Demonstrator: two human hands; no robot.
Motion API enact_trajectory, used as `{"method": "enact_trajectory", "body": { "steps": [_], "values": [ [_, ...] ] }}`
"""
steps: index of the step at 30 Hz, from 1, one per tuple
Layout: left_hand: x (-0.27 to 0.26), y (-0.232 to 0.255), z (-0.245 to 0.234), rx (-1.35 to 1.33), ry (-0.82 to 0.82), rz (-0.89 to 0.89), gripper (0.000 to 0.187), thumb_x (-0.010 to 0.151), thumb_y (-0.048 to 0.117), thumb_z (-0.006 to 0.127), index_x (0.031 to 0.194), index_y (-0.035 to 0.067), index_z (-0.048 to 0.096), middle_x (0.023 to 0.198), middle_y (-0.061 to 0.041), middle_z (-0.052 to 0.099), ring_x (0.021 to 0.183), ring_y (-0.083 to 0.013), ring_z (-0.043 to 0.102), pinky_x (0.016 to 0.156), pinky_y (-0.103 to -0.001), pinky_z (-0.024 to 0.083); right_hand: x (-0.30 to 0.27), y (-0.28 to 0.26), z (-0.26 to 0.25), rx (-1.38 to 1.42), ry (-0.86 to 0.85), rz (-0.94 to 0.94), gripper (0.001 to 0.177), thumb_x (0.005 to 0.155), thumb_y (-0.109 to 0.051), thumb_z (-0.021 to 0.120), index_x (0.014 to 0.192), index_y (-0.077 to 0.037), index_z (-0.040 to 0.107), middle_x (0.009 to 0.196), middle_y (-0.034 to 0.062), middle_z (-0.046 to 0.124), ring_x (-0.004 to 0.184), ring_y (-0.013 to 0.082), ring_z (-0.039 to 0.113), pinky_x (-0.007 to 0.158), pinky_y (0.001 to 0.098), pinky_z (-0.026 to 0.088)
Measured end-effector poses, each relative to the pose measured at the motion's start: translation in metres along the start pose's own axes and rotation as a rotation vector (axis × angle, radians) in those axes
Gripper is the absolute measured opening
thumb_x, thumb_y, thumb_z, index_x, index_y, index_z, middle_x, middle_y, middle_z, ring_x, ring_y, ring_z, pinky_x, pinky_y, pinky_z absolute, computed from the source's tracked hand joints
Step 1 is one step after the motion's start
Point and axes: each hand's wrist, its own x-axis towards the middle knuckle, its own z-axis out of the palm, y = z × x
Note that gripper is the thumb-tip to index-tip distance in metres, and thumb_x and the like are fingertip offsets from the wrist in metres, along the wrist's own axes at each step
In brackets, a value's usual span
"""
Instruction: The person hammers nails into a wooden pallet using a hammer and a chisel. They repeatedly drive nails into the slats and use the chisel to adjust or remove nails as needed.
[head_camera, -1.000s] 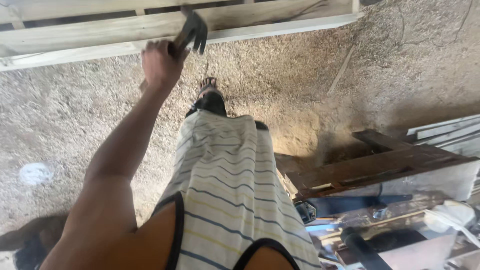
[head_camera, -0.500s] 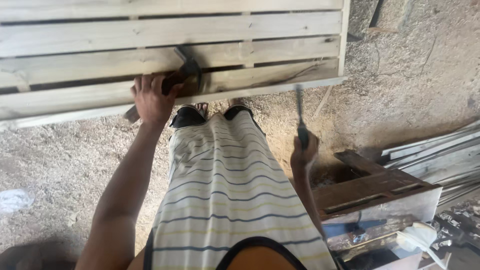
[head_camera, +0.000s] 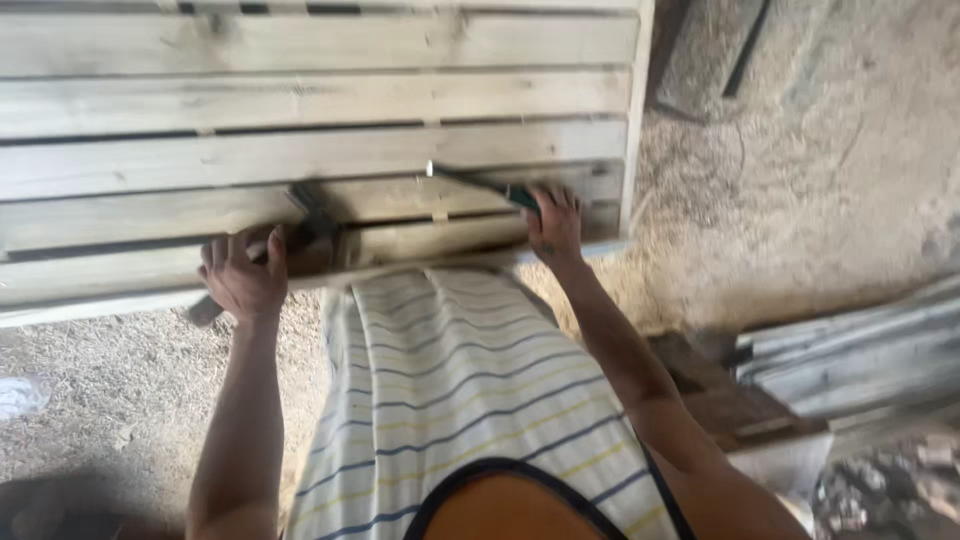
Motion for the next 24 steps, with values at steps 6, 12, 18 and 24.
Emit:
{"method": "enact_trajectory", "body": {
  "steps": [6, 12, 18, 24],
  "values": [
    [0.102, 0.057, 0.014, -0.396, 0.184, 0.077, 0.035, 0.099, 0.026, 0.082, 0.118, 0.000, 0.069, 0.117, -0.020, 0.069, 0.114, -0.0388, 0.061, 0.098, -0.052, 0.052, 0.105, 0.023, 0.004, 0.116, 0.156, -0.083, 0.035, 0.101, -0.030, 0.066, 0.126, -0.005, 0.064, 0.131, 0.0195, 0.063, 0.129, 0.0373, 0.056, 0.114, 0.0506, 0.043],
    [0.276, 0.103, 0.052, -0.099, 0.149, 0.372, 0.078, 0.096, 0.047, 0.087, 0.143, -0.002, 0.050, 0.140, -0.025, 0.050, 0.131, -0.0435, 0.045, 0.107, -0.057, 0.041, 0.285, 0.025, 0.025, -0.108, 0.082, -0.243, 0.089, 0.091, -0.049, 0.088, 0.152, 0.000, 0.046, 0.154, 0.0227, 0.041, 0.142, 0.0423, 0.040, 0.118, 0.0569, 0.034],
    [0.321, 0.100, 0.074, -0.124, 0.074, 0.483, 0.085, 0.098, 0.065, 0.075, 0.142, -0.002, 0.048, 0.143, -0.022, 0.045, 0.133, -0.0418, 0.041, 0.110, -0.059, 0.037, 0.333, 0.011, 0.048, -0.174, 0.077, -0.281, 0.113, 0.063, -0.063, 0.103, 0.143, -0.008, 0.046, 0.143, 0.0145, 0.043, 0.132, 0.0368, 0.042, 0.112, 0.0572, 0.037],
    [0.322, 0.098, 0.089, 0.000, 0.088, 0.488, 0.091, 0.091, 0.074, 0.059, 0.146, 0.004, 0.044, 0.140, -0.019, 0.039, 0.138, -0.0393, 0.038, 0.113, -0.059, 0.032, 0.322, 0.022, 0.062, -0.193, 0.143, -0.263, 0.106, 0.065, -0.068, 0.101, 0.141, -0.012, 0.051, 0.142, 0.0099, 0.046, 0.128, 0.0348, 0.042, 0.109, 0.0547, 0.040]
  ]
}}
